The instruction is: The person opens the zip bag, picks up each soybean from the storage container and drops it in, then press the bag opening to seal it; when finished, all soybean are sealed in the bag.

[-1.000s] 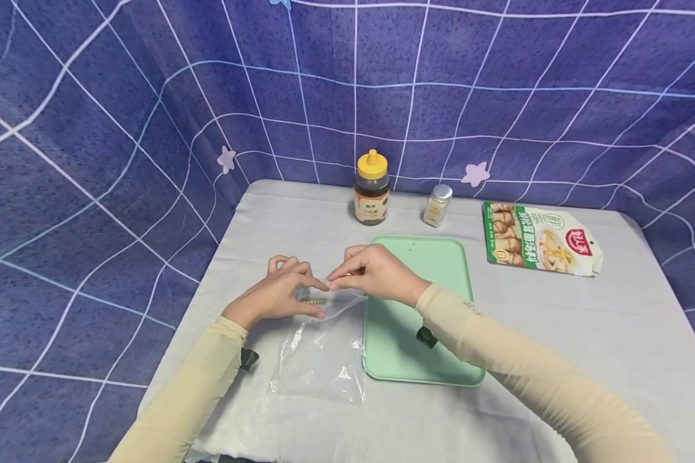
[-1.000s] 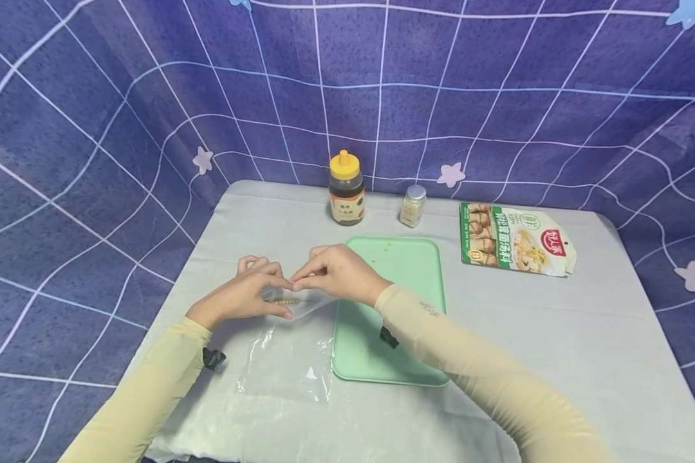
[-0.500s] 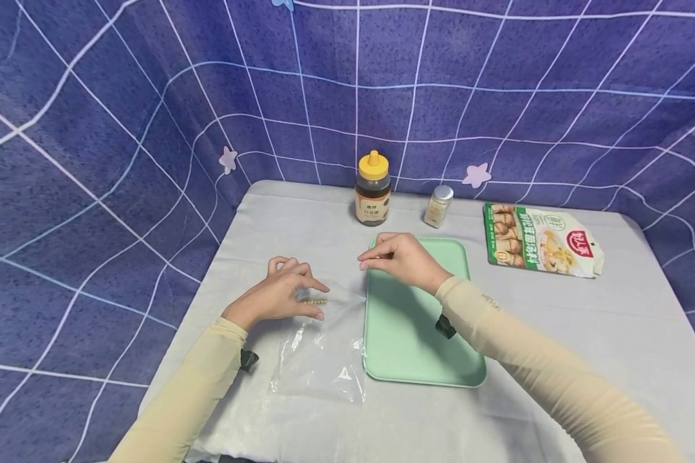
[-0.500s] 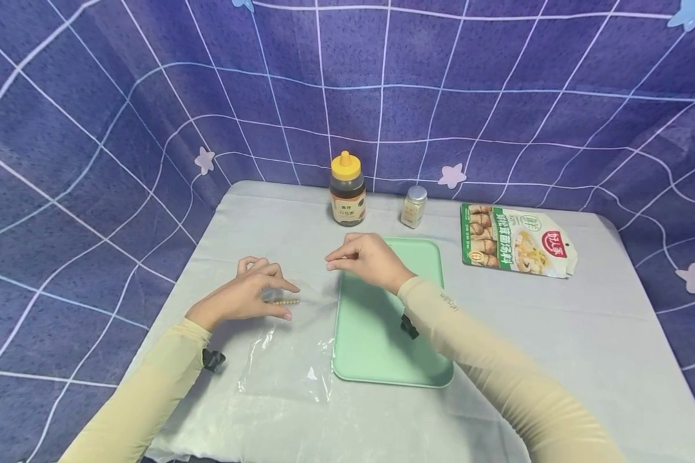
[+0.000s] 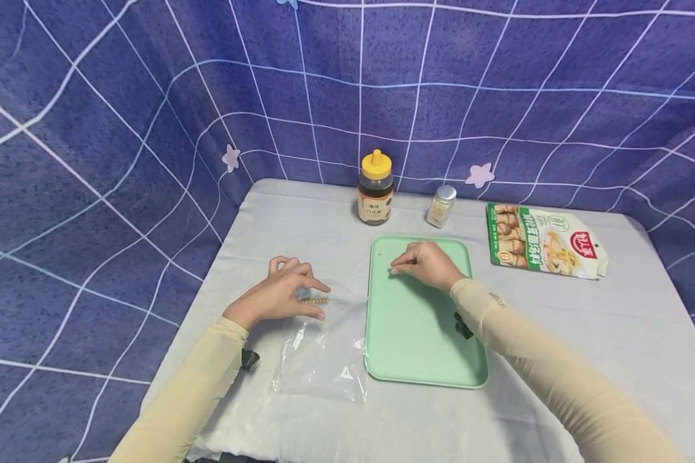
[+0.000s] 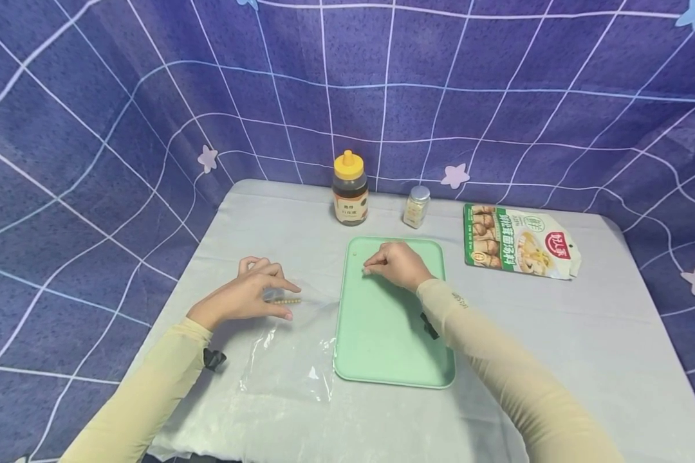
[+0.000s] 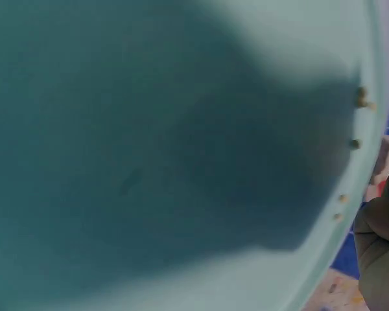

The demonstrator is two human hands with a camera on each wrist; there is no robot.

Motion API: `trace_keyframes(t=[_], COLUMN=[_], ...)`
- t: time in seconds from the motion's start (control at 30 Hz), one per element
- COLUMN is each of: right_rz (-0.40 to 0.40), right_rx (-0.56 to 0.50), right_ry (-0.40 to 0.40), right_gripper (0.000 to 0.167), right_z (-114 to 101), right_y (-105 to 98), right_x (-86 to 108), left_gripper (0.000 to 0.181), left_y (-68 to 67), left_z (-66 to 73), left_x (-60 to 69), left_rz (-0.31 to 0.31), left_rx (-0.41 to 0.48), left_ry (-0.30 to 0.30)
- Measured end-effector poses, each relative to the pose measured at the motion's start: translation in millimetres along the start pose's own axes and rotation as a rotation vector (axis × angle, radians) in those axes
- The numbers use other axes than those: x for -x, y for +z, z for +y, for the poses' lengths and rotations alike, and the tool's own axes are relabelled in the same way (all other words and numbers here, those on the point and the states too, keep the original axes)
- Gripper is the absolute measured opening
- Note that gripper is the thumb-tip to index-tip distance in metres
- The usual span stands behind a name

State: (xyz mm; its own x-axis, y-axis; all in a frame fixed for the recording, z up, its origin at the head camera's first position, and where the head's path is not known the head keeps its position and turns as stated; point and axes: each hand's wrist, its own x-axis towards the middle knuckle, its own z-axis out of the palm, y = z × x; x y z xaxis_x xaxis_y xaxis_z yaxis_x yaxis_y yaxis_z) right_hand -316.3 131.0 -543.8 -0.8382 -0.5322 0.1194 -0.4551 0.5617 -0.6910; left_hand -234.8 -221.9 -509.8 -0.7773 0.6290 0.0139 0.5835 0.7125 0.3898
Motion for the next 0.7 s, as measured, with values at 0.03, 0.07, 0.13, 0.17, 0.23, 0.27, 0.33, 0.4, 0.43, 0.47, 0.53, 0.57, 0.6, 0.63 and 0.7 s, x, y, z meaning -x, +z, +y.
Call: trace_keyframes(t=[0.03, 0.07, 0.13, 0.17, 0.23, 0.27, 0.33, 0.4, 0.43, 0.47, 0.53, 0.57, 0.6, 0.63, 0.7], right_rz=[-0.005, -0.009, -0.012, -0.013, -0.02, -0.023, -0.027, -0.029, -0.027, -0.026, -0.021, -0.018, -0.013, -0.005, 0.011], right_rx=[0.013, 0.025, 0.032, 0.035, 0.038, 0.042, 0.043, 0.048, 0.047, 0.05, 0.051, 0.052, 0.053, 0.047, 0.032], right_ry=[0.008, 0.016, 0.031, 0.031, 0.028, 0.026, 0.022, 0.018, 0.015, 0.012, 0.006, 0.003, 0.003, 0.0, -0.003], right_gripper=[0.009, 0.009, 0.008, 0.008, 0.007, 0.007, 0.007, 0.006, 0.006, 0.006, 0.007, 0.007, 0.006, 0.006, 0.007], right_z=[3, 5, 9, 10, 12, 13, 14, 15, 16, 17, 18, 18, 18, 18, 14], right_y=[0, 1, 1, 2, 2, 3, 4, 5, 5, 6, 6, 7, 7, 7, 5], right_x=[0.6, 1.2, 1.8, 2.0, 2.3, 2.6, 3.2, 3.9, 4.3, 4.5, 4.9, 5.0, 5.0, 4.9, 3.6], left_gripper=[0.058, 0.058, 0.058, 0.058, 0.058, 0.057, 0.057, 0.057, 0.058, 0.058, 0.058, 0.058, 0.058, 0.059, 0.059], left_y=[-0.1, -0.2, -0.1, 0.1, 0.2, 0.4, 0.5, 0.5, 0.6, 0.6, 0.8, 0.8, 0.9, 0.9, 0.6], left_z=[0.1, 0.1, 0.1, 0.1, -0.1, -0.1, -0.4, -0.7, -1.1, -1.4, -2.4, -2.8, -3.1, -3.4, -3.5], left_x=[-0.2, -0.4, -0.6, -0.7, -0.5, -0.5, -0.6, -0.8, -1.0, -1.2, -1.4, -1.5, -1.6, -1.5, -1.5], left_rz=[0.0, 0.0, 0.001, 0.003, 0.004, 0.005, 0.007, 0.01, 0.011, 0.012, 0.013, 0.014, 0.013, 0.012, 0.012], left_rx=[-0.001, -0.002, -0.003, -0.005, -0.006, -0.007, -0.008, -0.008, -0.008, -0.008, -0.008, -0.007, -0.007, -0.006, -0.004], left_ry=[0.001, 0.002, 0.005, 0.004, 0.005, 0.006, 0.009, 0.014, 0.016, 0.018, 0.02, 0.02, 0.02, 0.02, 0.02])
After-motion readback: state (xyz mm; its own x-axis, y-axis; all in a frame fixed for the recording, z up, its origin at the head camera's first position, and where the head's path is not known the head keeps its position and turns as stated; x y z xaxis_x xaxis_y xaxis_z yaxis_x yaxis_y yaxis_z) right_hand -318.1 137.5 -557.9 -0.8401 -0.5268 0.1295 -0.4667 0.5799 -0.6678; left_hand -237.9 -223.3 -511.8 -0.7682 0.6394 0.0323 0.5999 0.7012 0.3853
